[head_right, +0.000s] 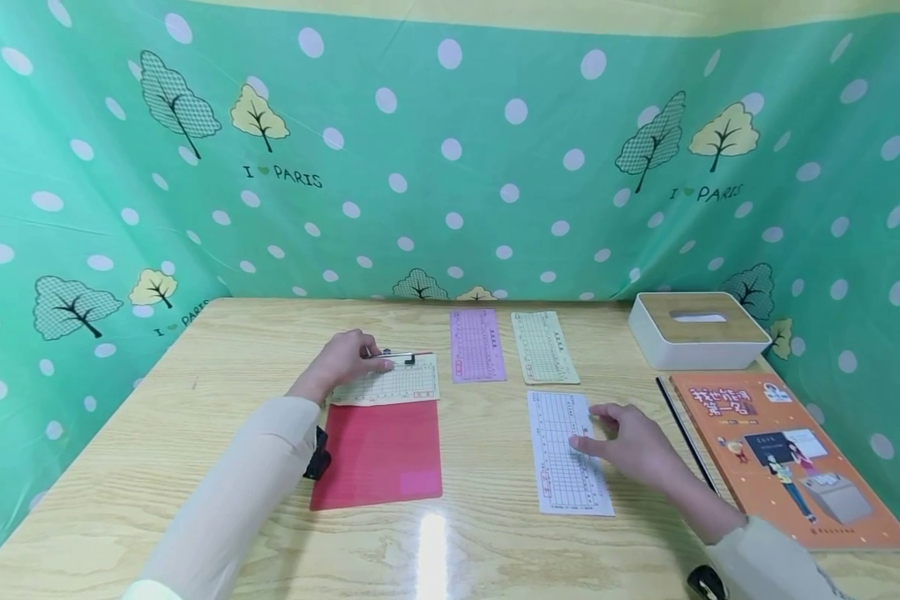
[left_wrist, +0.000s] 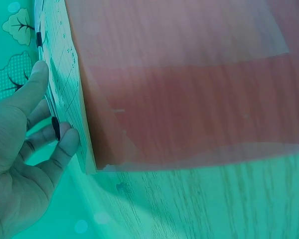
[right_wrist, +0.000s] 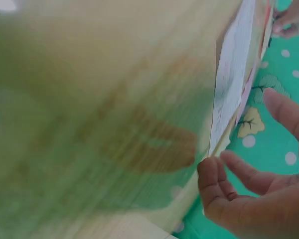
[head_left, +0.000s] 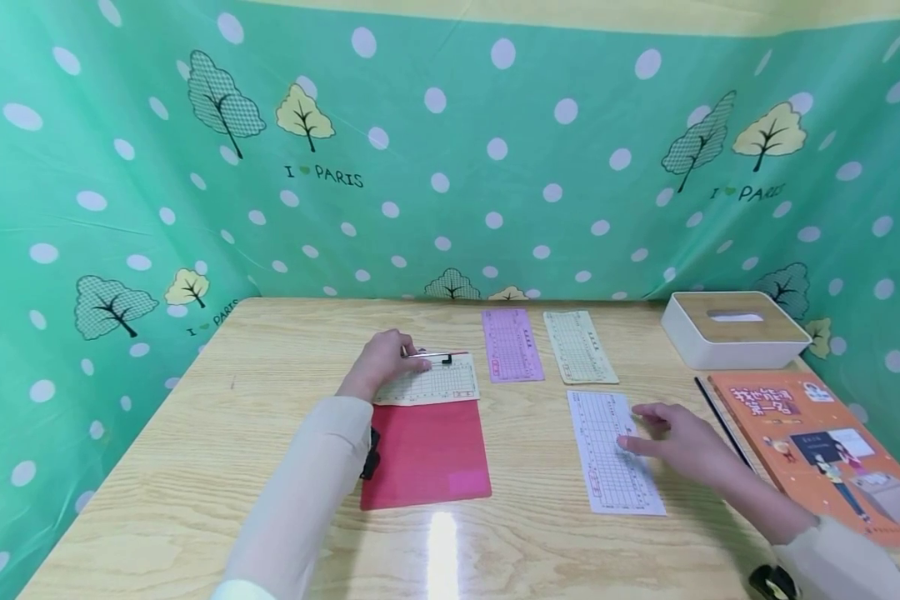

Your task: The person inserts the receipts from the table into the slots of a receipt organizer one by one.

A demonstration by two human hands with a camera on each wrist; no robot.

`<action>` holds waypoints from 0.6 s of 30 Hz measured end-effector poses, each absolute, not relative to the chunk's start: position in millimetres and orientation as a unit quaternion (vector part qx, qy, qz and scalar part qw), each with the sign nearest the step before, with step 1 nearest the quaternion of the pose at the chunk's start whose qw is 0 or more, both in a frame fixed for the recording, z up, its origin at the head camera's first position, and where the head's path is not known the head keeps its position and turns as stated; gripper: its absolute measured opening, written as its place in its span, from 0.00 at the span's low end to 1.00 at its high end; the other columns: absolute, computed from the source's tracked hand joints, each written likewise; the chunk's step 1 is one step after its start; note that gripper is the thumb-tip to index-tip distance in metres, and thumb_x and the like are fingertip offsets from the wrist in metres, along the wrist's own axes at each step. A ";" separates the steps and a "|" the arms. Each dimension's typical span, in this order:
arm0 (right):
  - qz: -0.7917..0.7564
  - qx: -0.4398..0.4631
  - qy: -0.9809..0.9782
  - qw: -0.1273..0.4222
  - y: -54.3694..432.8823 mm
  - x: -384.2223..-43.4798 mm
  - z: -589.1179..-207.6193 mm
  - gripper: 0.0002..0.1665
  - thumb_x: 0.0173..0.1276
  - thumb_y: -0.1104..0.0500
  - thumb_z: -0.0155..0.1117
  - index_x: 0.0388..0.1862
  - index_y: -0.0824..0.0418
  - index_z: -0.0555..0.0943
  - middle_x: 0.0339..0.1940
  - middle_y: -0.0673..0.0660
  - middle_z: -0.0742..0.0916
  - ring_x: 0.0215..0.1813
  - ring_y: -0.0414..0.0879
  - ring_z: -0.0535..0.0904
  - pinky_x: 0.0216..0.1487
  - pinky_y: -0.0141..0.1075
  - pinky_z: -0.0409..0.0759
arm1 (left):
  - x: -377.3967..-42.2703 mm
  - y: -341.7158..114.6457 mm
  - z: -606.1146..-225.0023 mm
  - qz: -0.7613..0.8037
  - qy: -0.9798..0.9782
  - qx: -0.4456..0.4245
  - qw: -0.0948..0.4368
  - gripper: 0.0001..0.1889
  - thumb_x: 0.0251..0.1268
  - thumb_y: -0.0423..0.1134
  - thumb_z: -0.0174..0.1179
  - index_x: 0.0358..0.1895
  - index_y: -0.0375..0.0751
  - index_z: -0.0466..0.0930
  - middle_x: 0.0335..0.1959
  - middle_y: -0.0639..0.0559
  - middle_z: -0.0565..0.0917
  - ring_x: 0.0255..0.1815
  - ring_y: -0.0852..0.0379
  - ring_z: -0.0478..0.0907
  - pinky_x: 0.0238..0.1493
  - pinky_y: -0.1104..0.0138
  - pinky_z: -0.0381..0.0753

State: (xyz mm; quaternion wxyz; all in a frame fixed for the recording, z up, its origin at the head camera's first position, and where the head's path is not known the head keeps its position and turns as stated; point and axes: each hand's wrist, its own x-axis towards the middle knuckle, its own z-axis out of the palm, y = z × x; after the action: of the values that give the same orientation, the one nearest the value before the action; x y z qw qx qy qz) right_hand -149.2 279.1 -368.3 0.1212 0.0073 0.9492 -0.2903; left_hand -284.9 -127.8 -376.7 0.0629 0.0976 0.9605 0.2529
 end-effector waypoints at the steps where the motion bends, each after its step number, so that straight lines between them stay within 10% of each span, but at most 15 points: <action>1: -0.287 0.007 0.950 0.123 278.8 -147.8 -369.3 0.51 0.66 0.40 0.71 0.69 0.78 0.67 0.64 0.78 0.75 0.65 0.73 0.70 0.62 0.64 0.70 | -284.7 -127.8 -376.6 0.252 0.961 0.099 0.061 0.14 0.65 0.46 0.71 0.36 0.37 0.83 0.35 0.46 0.76 0.37 0.50 0.71 0.45 0.57 0.74; 18: -0.186 -0.025 0.978 0.090 267.5 -131.5 -376.9 0.54 0.57 0.40 0.78 0.67 0.77 0.71 0.49 0.69 0.78 0.48 0.60 0.75 0.46 0.53 0.77 | -283.5 -127.3 -376.1 0.253 0.961 0.093 0.062 0.15 0.64 0.47 0.72 0.36 0.37 0.83 0.36 0.46 0.76 0.38 0.50 0.72 0.46 0.57 0.74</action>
State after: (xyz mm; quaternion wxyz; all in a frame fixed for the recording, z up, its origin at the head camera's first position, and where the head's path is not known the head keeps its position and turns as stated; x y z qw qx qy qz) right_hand -131.5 267.5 -376.9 0.0902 -0.0250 0.9781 -0.1856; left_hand -283.5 -127.3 -376.1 0.0622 0.0933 0.9610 0.2526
